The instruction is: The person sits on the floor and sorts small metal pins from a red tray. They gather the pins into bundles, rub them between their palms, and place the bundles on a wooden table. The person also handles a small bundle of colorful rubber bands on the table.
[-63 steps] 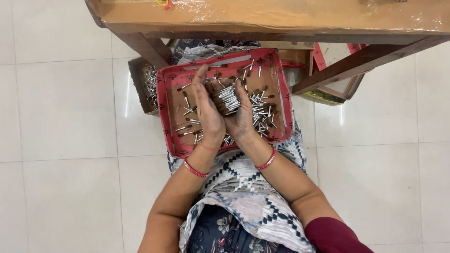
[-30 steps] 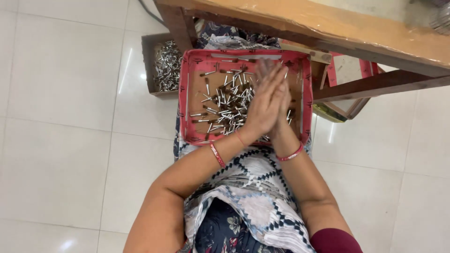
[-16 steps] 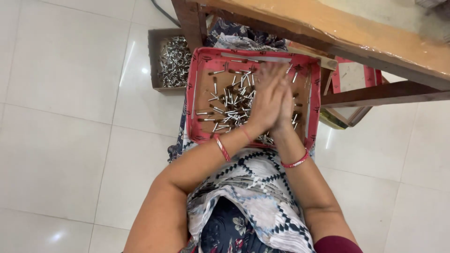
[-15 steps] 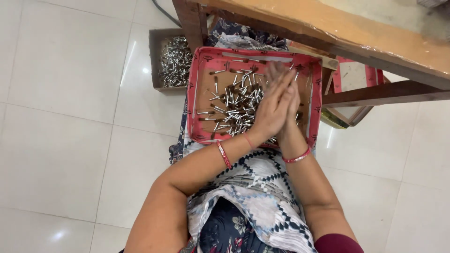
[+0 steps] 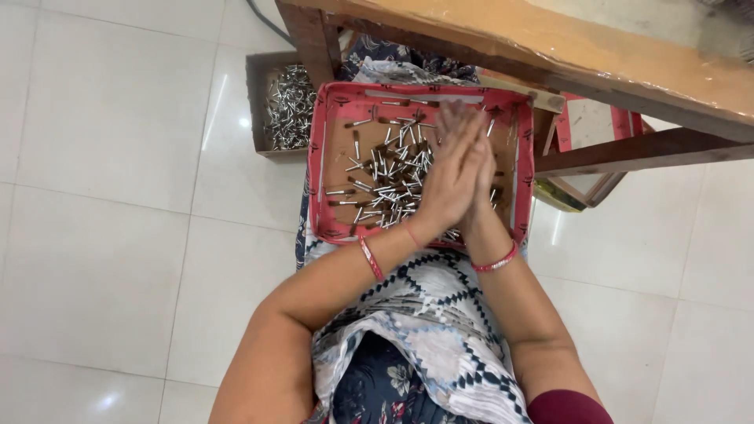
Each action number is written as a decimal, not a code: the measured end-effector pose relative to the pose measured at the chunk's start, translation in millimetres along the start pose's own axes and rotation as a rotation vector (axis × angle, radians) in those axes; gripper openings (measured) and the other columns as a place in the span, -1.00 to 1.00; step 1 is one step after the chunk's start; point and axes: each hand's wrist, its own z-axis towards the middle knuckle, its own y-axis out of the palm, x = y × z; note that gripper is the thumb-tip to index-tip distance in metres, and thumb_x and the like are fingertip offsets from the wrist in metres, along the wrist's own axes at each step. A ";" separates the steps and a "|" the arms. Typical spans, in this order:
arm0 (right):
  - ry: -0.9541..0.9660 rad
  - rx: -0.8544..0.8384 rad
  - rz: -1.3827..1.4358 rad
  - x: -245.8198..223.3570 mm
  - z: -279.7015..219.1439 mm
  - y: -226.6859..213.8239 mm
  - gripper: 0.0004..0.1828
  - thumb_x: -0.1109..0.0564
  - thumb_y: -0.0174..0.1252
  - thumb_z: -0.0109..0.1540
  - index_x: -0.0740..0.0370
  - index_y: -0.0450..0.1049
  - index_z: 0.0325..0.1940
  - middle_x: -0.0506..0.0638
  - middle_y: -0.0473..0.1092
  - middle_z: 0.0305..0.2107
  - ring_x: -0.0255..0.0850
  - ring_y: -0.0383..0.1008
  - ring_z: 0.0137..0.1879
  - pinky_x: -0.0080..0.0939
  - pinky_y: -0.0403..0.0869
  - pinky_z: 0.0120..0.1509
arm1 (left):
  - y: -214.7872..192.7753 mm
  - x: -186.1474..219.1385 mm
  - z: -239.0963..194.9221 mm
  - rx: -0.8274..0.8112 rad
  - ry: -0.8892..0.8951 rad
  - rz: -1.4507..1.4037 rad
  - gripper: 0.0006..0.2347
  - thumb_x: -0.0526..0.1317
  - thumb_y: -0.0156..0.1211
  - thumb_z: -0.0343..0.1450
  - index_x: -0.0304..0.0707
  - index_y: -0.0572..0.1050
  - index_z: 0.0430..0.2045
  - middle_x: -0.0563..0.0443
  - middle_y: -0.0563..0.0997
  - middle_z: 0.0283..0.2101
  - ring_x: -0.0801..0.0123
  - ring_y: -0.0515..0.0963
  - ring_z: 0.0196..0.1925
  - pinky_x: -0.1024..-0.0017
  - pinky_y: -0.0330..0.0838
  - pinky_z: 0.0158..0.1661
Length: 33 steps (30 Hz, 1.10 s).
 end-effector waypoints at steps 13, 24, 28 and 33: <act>0.279 0.443 -0.004 5.4 -10.7 20.8 -0.28 -0.21 -0.19 0.44 0.20 0.03 0.59 0.12 0.02 0.54 -0.05 0.08 0.58 -0.05 0.12 0.63 | 7.3 -21.6 4.3 -0.029 -0.058 -0.130 -0.60 0.00 -0.30 0.69 0.10 0.22 0.47 0.01 0.15 0.59 0.01 0.08 0.67 -0.01 -0.20 0.64; -0.074 -0.011 -0.167 36.7 -2.8 -36.7 -0.27 -0.26 -0.30 0.52 0.13 -0.13 0.68 0.08 -0.10 0.62 -0.12 -0.10 0.74 -0.07 0.03 0.81 | -1.1 -1.6 -18.3 -0.081 -0.080 -0.161 -0.60 -0.08 -0.19 0.66 -0.06 0.23 0.45 -0.15 0.06 0.60 -0.12 -0.11 0.67 0.00 -0.34 0.54; 0.327 0.424 0.121 -1.7 -11.1 50.0 -0.24 -0.23 -0.20 0.43 0.23 0.00 0.61 0.16 0.04 0.52 0.03 0.05 0.59 0.01 0.14 0.61 | -4.8 -29.6 0.6 -0.033 -0.011 -0.094 -0.60 -0.05 -0.19 0.68 0.01 0.25 0.46 -0.03 0.20 0.58 0.04 0.10 0.68 0.11 -0.16 0.65; 0.124 0.189 -0.053 10.3 -14.3 23.8 -0.24 -0.24 -0.19 0.48 0.22 -0.06 0.64 0.16 0.01 0.56 0.08 0.03 0.67 0.03 0.14 0.70 | -10.7 -12.1 -11.0 -0.089 -0.099 -0.133 -0.58 -0.05 -0.21 0.66 -0.03 0.24 0.46 -0.10 0.17 0.57 -0.09 -0.06 0.67 0.03 -0.31 0.58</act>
